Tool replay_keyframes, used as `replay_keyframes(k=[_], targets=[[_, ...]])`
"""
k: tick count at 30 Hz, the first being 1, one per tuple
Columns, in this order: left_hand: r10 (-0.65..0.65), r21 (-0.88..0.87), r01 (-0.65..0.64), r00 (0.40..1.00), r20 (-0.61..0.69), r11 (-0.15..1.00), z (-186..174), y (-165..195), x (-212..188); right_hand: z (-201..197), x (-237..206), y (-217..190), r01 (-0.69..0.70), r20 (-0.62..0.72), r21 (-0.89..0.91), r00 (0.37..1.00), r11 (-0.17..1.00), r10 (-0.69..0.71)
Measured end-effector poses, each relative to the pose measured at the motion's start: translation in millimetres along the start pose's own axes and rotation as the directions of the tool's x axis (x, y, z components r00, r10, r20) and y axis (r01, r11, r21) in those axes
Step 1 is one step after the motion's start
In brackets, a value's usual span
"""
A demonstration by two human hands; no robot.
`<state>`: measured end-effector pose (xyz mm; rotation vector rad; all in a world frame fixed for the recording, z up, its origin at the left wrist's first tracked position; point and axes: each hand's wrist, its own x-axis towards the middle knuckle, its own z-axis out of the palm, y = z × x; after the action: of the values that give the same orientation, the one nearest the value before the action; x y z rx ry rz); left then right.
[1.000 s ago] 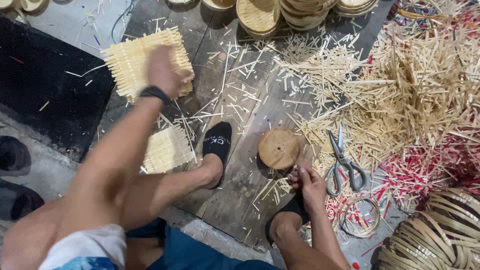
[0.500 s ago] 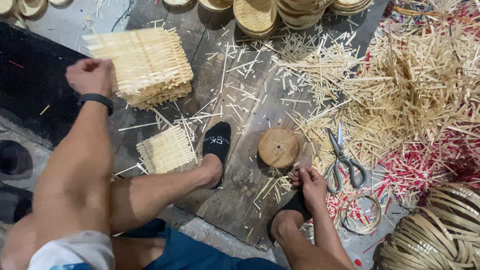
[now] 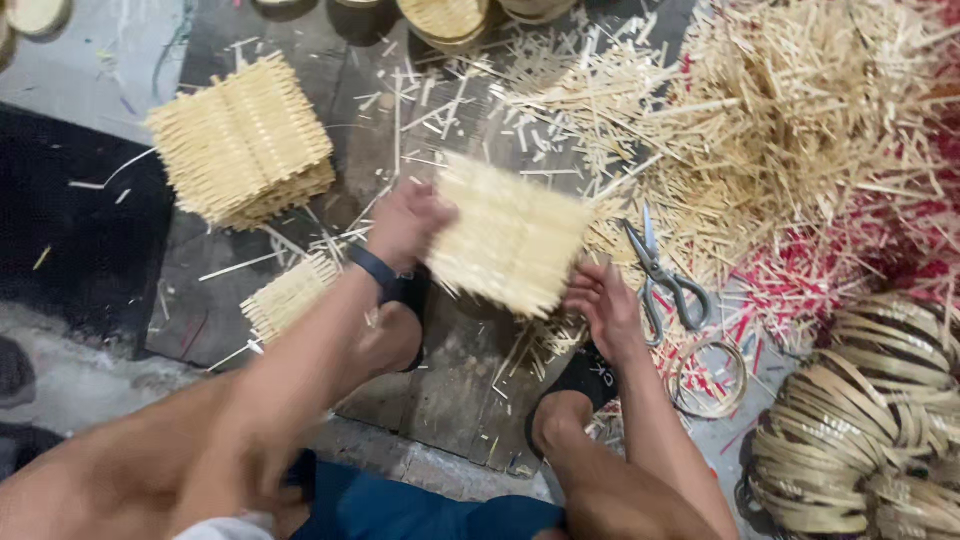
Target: The person sits on the floor and weaves a small round bamboo basket. They place a woven square base into a circular frame, wrap a bamboo strip around the rim, and use shears to trim excess material. The person repeats this process for multiple baskets, stacking finished units nearby.
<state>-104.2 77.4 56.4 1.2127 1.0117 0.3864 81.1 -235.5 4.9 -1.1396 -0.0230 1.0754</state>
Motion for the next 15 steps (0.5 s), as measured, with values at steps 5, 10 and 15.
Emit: replay_keyframes(k=[5,10,15], targets=[[0.01,0.115,-0.019,0.997,0.078,0.993,54.8,-79.2,-15.6,13.1,11.4,-0.7,-0.133,-0.21,-0.446,0.977,0.885,0.041],[-0.156,0.097,0.142,0.975,0.16,0.985,45.2,-83.5,-9.8,26.0,7.7,2.8,0.011,-0.175,-0.42,0.98,0.907,-0.093],[-0.136,0.169,0.114,0.983,0.12,0.979,43.2,-89.4,-11.5,31.6,7.2,1.6,0.036,-0.189,-0.456,0.972,0.889,-0.136]])
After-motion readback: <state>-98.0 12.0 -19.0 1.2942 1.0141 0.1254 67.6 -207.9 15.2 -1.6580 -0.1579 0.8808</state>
